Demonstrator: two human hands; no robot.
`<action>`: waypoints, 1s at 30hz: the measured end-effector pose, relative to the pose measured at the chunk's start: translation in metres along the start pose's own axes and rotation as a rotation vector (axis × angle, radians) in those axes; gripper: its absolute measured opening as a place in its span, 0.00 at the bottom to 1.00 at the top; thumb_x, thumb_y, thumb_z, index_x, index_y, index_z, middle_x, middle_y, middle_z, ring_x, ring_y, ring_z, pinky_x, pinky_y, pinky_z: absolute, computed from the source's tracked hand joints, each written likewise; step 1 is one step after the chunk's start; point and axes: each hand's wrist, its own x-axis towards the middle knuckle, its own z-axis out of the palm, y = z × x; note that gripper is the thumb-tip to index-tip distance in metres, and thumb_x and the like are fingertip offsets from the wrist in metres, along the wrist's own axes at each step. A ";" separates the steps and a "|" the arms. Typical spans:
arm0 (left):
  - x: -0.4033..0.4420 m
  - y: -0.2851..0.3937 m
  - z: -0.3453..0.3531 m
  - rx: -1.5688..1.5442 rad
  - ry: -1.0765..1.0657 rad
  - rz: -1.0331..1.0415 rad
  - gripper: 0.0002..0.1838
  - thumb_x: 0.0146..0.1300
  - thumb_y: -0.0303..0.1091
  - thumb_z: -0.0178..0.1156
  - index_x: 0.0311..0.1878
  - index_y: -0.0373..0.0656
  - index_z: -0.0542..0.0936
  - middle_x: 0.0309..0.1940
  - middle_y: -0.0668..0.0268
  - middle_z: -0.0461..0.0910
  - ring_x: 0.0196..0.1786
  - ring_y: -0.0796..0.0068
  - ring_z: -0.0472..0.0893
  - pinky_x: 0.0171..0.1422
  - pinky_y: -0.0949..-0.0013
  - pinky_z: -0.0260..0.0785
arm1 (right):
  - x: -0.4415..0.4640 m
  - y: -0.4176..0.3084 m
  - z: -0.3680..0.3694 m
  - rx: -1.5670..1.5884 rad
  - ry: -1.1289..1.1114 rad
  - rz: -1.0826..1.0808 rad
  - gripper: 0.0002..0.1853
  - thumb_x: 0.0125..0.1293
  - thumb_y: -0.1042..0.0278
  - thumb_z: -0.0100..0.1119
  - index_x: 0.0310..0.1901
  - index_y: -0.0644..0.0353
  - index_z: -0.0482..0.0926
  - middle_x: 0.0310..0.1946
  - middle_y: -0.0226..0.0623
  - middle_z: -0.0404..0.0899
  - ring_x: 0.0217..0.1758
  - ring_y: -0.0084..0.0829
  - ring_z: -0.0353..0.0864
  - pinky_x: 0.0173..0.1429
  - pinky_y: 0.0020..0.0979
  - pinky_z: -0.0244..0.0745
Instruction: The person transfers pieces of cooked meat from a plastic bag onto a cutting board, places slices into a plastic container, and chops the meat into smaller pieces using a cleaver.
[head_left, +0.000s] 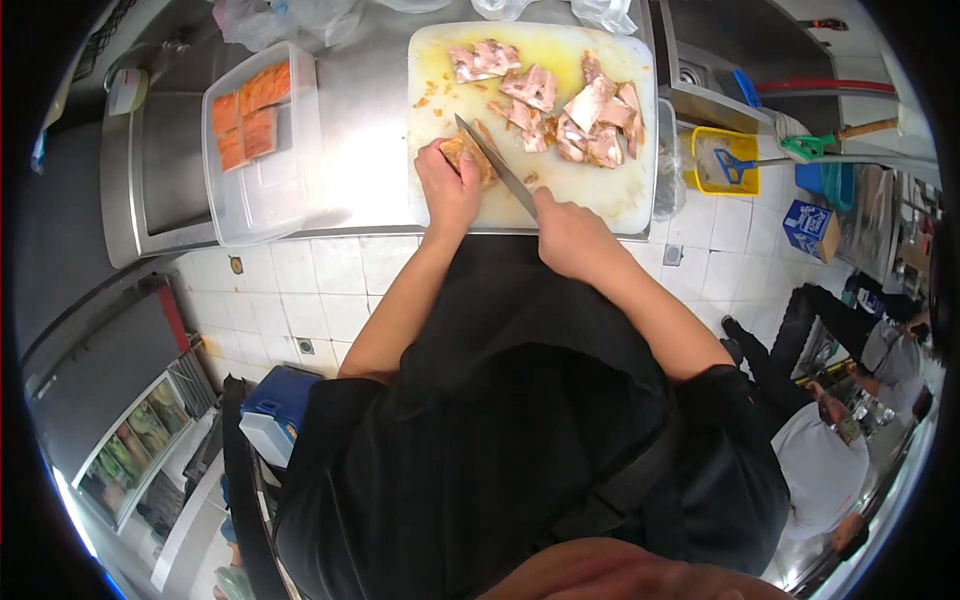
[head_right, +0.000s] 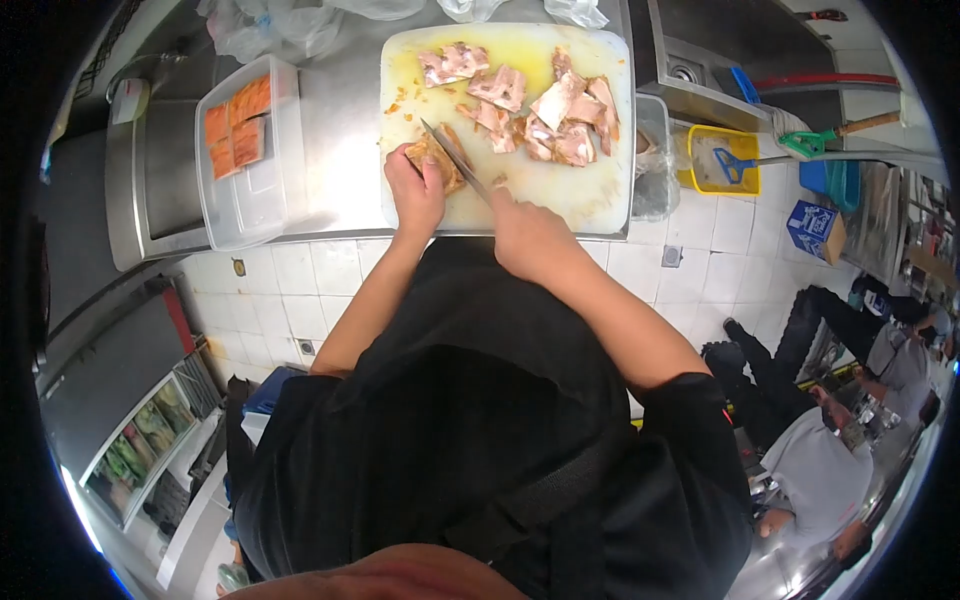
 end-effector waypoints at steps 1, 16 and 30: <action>0.001 -0.002 0.001 0.006 -0.005 0.013 0.21 0.65 0.31 0.57 0.58 0.32 0.68 0.48 0.44 0.70 0.54 0.43 0.69 0.61 0.47 0.62 | -0.001 -0.001 -0.001 0.004 -0.004 0.023 0.15 0.64 0.75 0.49 0.52 0.68 0.69 0.34 0.62 0.83 0.39 0.60 0.84 0.46 0.57 0.77; -0.003 -0.013 -0.017 -0.251 -0.075 -0.056 0.22 0.70 0.37 0.61 0.60 0.32 0.71 0.46 0.57 0.72 0.44 0.66 0.73 0.53 0.64 0.71 | 0.042 0.018 0.024 0.253 0.244 -0.053 0.15 0.70 0.68 0.54 0.53 0.65 0.67 0.32 0.61 0.82 0.38 0.62 0.83 0.46 0.56 0.75; 0.000 0.004 -0.011 -0.244 -0.023 -0.126 0.21 0.67 0.33 0.63 0.56 0.31 0.68 0.45 0.58 0.65 0.42 0.69 0.69 0.50 0.66 0.69 | 0.060 0.008 0.055 0.127 0.255 -0.026 0.17 0.62 0.77 0.51 0.53 0.69 0.67 0.34 0.65 0.82 0.43 0.62 0.84 0.49 0.58 0.77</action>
